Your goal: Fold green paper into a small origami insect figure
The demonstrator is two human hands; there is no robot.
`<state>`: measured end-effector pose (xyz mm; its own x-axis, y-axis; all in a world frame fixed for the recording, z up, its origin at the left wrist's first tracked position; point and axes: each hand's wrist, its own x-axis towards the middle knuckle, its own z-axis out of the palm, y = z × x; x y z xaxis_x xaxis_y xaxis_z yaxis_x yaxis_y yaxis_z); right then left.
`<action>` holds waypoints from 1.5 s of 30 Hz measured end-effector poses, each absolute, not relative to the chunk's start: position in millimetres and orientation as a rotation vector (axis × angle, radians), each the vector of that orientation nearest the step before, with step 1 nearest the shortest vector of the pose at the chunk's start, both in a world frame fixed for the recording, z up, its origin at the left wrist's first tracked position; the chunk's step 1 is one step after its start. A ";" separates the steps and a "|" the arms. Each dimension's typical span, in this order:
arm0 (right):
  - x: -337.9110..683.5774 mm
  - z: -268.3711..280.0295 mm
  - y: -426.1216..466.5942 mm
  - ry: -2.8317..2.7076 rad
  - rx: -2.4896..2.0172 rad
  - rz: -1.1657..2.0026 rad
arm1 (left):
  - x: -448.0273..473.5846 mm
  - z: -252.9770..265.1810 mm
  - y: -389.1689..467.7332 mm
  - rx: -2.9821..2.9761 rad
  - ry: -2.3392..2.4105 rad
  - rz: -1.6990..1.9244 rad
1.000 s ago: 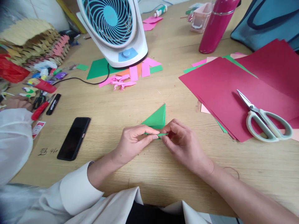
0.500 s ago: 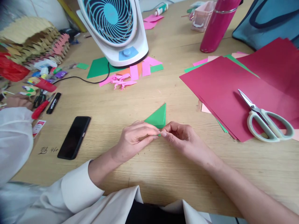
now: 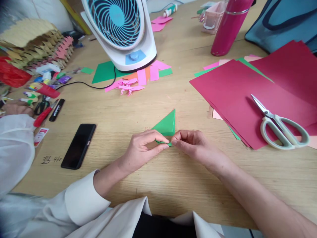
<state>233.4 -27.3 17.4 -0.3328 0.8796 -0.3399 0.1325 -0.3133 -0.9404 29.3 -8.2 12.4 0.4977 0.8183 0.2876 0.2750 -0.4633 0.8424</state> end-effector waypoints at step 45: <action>246.0 14.8 -20.0 -1.287 -1.299 1.930 | 29.9 7.1 -5.4 2.084 0.760 0.989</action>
